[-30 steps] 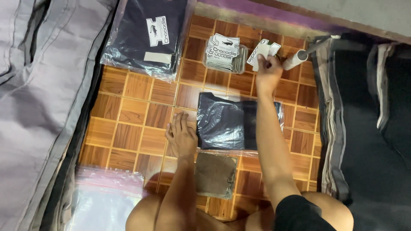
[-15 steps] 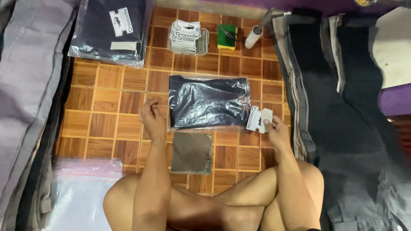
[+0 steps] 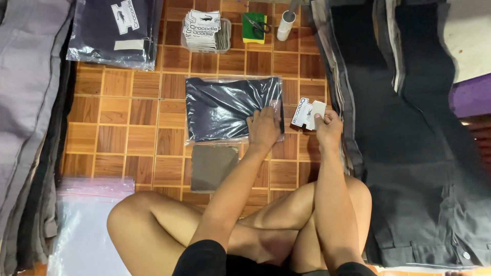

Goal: Lint rolling, folding, and bagging a pair of pants before applying a label.

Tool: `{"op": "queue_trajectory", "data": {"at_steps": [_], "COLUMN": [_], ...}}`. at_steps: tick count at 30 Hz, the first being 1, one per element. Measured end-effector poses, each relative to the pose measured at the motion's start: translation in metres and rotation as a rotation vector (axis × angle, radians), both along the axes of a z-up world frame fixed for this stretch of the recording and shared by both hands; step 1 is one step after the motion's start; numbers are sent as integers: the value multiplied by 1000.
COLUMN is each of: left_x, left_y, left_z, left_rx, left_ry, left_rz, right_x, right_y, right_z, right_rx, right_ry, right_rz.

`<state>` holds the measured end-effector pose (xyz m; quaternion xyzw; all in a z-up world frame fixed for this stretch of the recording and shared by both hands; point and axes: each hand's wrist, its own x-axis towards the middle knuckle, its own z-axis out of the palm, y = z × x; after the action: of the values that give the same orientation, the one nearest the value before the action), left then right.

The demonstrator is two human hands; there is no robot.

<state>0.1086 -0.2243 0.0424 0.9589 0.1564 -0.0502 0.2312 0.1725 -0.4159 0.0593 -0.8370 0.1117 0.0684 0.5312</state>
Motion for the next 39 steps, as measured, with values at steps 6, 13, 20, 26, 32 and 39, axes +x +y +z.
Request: {"op": "queue_trajectory", "data": {"at_steps": [6, 13, 20, 26, 32, 39], "left_x": [-38, -79, -82, -84, -76, -77], "left_y": [31, 36, 25, 14, 19, 5], "left_z": [-27, 48, 86, 112, 97, 82], "left_rx": [-424, -767, -543, -512, -588, -417], "left_ry": [-10, -137, -283, -226, -163, -88], "left_rz": [186, 391, 262, 123, 135, 0], "right_x": [-16, -45, -26, -43, -30, -42], "right_y": [4, 55, 83, 94, 84, 90], "right_z": [6, -11, -1, -41, -31, -9], "right_rx": [92, 133, -163, 83, -50, 212], "right_ry": [222, 297, 50, 147, 126, -63], "right_rz": [101, 325, 123, 418, 398, 816]}}
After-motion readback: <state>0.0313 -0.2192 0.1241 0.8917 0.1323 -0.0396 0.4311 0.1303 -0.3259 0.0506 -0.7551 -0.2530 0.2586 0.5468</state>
